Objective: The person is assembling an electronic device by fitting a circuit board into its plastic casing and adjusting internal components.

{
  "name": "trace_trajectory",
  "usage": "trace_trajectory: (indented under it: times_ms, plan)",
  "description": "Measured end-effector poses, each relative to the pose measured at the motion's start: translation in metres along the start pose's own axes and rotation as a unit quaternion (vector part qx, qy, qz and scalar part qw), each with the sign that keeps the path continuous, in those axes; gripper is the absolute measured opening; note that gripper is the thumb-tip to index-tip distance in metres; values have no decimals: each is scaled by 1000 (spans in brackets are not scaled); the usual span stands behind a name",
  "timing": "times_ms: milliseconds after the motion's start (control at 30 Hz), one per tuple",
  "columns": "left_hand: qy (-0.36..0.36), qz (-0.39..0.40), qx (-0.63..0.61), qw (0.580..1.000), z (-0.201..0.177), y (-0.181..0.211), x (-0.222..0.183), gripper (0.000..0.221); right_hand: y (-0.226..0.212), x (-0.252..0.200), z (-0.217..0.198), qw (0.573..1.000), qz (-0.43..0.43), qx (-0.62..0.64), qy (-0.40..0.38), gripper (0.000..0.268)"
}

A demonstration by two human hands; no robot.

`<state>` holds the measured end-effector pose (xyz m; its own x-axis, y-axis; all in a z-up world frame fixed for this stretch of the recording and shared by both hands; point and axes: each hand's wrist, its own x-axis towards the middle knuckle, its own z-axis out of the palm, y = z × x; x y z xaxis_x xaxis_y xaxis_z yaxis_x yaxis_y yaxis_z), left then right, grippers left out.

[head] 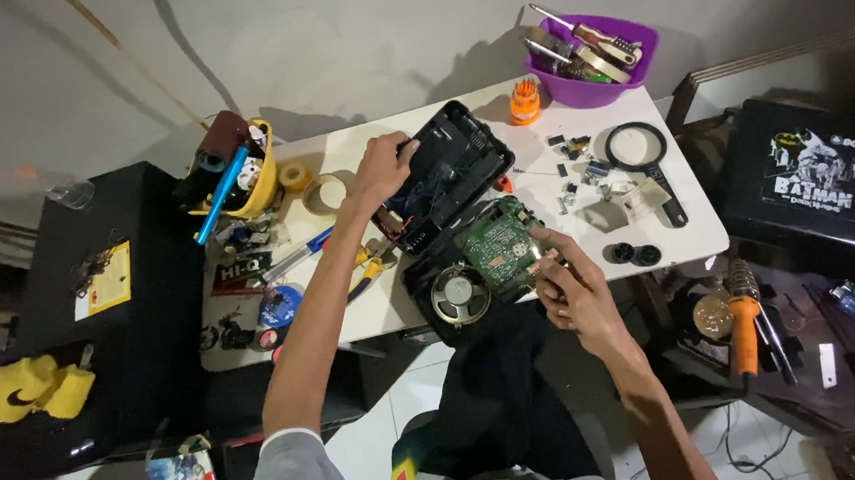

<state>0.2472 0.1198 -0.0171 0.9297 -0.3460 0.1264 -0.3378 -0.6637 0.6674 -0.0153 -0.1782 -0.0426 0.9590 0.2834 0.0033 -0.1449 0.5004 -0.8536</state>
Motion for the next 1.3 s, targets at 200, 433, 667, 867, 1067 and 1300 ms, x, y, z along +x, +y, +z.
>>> trace_trajectory:
  times_ms: [200,433,667,867,1067,1300]
  plan:
    - [44,67,30,996,-13,33,-20,34,-2,-1,8,1000,8,-5,12,39]
    - [73,105,127,984,-25,80,-52,33,-16,-2,7,997,68,-23,3,32]
    - [91,159,167,969,-46,139,-94,28,-17,-2,45,984,20,-116,136,43]
    - [99,246,251,931,-31,123,-99,21,-20,-1,57,983,22,-117,138,38]
    - [126,278,381,873,-16,90,-89,36,-49,6,83,990,13,-81,115,29]
    - [110,320,442,831,-19,103,-88,40,-44,25,81,989,-19,-86,122,38]
